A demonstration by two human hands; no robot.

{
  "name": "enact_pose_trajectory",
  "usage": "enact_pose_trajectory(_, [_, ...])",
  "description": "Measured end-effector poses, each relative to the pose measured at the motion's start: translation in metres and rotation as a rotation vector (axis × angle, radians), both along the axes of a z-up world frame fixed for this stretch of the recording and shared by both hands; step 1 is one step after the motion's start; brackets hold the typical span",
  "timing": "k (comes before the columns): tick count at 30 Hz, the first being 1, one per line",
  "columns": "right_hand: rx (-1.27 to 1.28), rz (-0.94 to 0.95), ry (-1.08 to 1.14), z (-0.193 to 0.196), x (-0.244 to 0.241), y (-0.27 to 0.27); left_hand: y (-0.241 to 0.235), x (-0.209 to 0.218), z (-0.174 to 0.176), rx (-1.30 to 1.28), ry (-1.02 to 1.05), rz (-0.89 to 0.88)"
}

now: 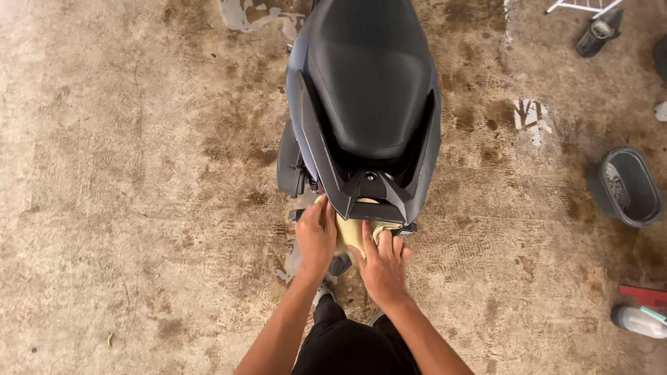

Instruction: The person wipes the rear and side panels of a dark gray Honda Vario scooter using a yellow microfiber cloth. They clean the rear fender, taillight area, side fairings, and the floorboard area, moving systematically around the vehicle.

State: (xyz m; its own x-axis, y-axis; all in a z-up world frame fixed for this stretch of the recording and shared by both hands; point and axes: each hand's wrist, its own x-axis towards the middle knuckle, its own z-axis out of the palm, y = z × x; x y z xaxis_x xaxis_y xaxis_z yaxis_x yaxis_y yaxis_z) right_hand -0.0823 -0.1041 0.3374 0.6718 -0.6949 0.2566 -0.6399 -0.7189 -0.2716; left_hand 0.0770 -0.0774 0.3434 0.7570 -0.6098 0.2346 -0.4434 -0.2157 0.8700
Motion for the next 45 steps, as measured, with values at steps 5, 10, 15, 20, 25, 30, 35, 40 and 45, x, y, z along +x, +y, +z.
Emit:
enact_pose_trajectory(5, [0.012, 0.093, -0.03, -0.007, -0.048, -0.033, 0.022, -0.048, 0.02, 0.042, -0.164, -0.092])
enact_pose_trajectory(10, [0.049, 0.279, -0.11, -0.014, -0.073, -0.063, 0.014, -0.072, 0.03, 0.264, -0.21, -0.14])
enact_pose_trajectory(15, [0.08, 0.425, -0.121, -0.017, -0.086, -0.113, 0.008, -0.103, 0.037, 0.307, -0.229, -0.109])
enact_pose_trajectory(20, [0.067, 0.65, -0.179, -0.036, -0.094, -0.17, -0.021, -0.146, 0.036, 0.267, -0.285, 0.121])
enact_pose_trajectory(25, [0.182, 0.807, -0.203, -0.045, -0.093, -0.214, -0.06, -0.189, 0.034, 0.336, -0.331, 0.391])
enact_pose_trajectory(30, [0.377, 0.858, -0.201, -0.049, -0.118, -0.223, -0.078, -0.245, 0.023, 0.428, -0.173, 0.574])
enact_pose_trajectory(35, [0.586, 0.856, -0.126, -0.072, -0.165, -0.234, -0.085, -0.292, -0.001, 0.424, -0.097, 0.64])
enact_pose_trajectory(40, [0.766, 0.798, 0.01, -0.098, -0.213, -0.251, -0.089, -0.324, -0.024, 0.404, 0.007, 0.629])
enact_pose_trajectory(45, [0.979, 0.707, -0.088, -0.12, -0.216, -0.263, -0.095, -0.341, -0.055, 0.249, -0.013, 0.681])
